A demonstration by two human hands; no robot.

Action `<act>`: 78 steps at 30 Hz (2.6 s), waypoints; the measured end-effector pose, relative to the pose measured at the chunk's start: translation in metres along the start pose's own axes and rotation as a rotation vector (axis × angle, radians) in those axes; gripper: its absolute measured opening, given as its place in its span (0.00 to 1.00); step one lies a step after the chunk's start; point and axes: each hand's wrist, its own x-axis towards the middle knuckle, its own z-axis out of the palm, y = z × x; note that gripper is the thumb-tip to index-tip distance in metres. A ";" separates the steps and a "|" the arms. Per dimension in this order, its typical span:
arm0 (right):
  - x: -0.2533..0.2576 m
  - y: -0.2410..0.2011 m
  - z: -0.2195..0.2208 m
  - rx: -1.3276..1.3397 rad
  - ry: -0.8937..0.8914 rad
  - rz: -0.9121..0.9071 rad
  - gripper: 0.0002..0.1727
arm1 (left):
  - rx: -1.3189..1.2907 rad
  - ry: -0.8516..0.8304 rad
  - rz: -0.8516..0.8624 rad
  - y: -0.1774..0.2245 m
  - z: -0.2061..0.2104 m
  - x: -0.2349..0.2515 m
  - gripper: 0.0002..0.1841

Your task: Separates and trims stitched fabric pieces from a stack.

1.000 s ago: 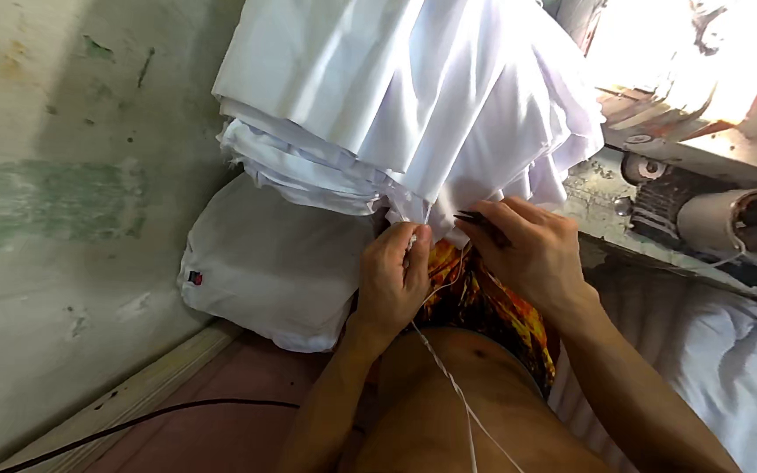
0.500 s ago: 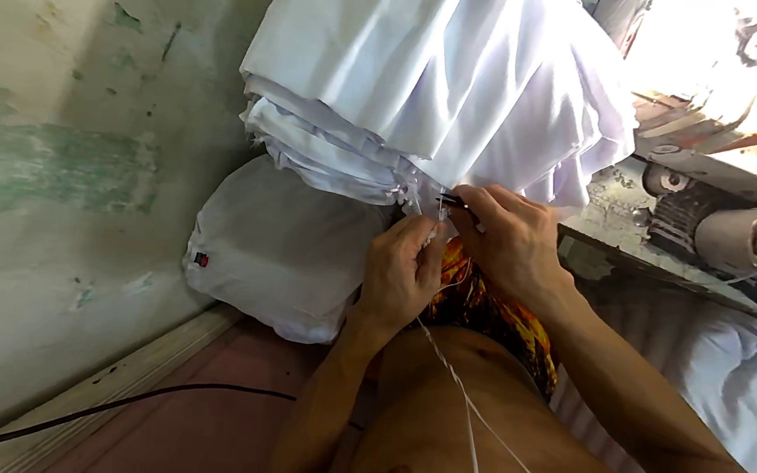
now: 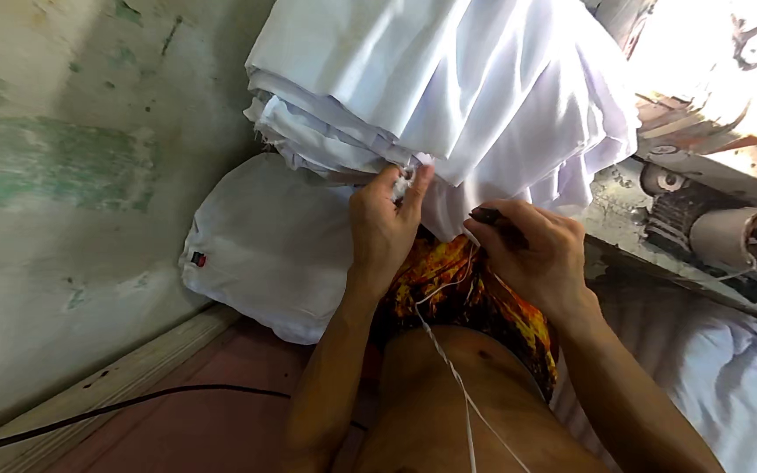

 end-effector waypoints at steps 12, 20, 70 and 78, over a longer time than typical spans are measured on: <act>0.001 -0.003 -0.002 -0.068 -0.041 0.015 0.13 | -0.190 -0.263 -0.101 -0.005 -0.015 -0.011 0.18; 0.022 -0.020 0.026 -0.253 -0.041 0.009 0.14 | -0.197 -0.234 -0.126 -0.005 -0.033 -0.038 0.17; 0.079 -0.042 -0.001 -0.195 0.031 -0.140 0.14 | -0.416 -0.138 0.407 0.041 -0.058 0.002 0.19; 0.075 -0.038 -0.003 -0.186 -0.034 -0.118 0.12 | -0.508 -0.121 0.336 0.040 -0.056 -0.004 0.19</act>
